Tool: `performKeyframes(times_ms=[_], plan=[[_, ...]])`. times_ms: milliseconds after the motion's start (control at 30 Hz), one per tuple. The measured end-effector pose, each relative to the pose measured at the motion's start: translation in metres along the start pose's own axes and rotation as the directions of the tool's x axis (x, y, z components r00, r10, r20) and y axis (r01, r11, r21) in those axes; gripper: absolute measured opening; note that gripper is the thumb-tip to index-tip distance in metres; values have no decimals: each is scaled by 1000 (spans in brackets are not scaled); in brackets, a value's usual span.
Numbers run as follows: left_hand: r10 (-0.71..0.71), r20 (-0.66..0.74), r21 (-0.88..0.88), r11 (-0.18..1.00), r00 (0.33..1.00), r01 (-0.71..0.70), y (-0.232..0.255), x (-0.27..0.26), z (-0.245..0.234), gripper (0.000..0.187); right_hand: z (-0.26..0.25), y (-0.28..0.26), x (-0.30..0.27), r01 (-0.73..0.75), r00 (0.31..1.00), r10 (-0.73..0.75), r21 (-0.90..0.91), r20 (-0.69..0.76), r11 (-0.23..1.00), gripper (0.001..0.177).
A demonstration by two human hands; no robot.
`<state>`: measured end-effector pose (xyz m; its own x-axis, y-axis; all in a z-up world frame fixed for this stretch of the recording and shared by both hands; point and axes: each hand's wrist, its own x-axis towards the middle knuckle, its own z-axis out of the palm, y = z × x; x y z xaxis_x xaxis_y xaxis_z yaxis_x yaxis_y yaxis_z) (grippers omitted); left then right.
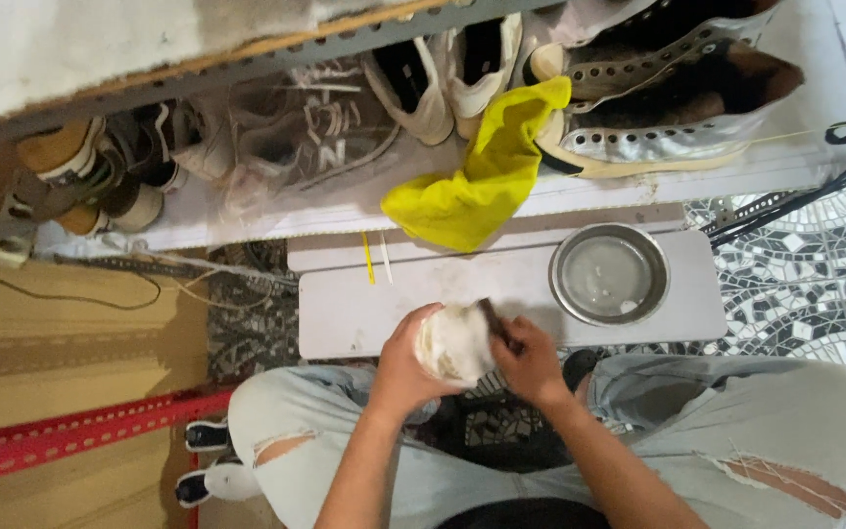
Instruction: The person cleans a shoe using a small brush dipped in water from a metal bowl, scrubbing the outer surface and midsole before dipping a cloth into the water and wiping the shoe.
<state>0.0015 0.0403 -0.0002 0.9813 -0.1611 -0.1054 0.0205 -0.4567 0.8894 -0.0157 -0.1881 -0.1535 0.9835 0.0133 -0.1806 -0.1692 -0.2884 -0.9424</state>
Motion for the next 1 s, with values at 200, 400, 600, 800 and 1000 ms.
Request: performKeyframes(times_ms=[200,400,600,800,1000], plan=[[-21,-33,-54,998,999,19,-17,-4,2,121,-5,-36,-9,-9,1000,7,206,13,978,18],[-91,-64,-40,995,994,89,-14,-8,-7,124,-2,12,17,-83,997,83,-16,-10,996,27],[-131,-62,-105,987,989,124,-16,-14,-4,125,-4,62,25,-103,995,101,-96,-25,990,33],[-125,-108,-69,991,986,118,-18,-15,-10,125,-1,35,16,-103,993,107,-75,46,992,36],[-123,-132,-96,989,984,111,-27,-17,-11,126,4,-33,-5,39,999,-44,181,29,983,19]])
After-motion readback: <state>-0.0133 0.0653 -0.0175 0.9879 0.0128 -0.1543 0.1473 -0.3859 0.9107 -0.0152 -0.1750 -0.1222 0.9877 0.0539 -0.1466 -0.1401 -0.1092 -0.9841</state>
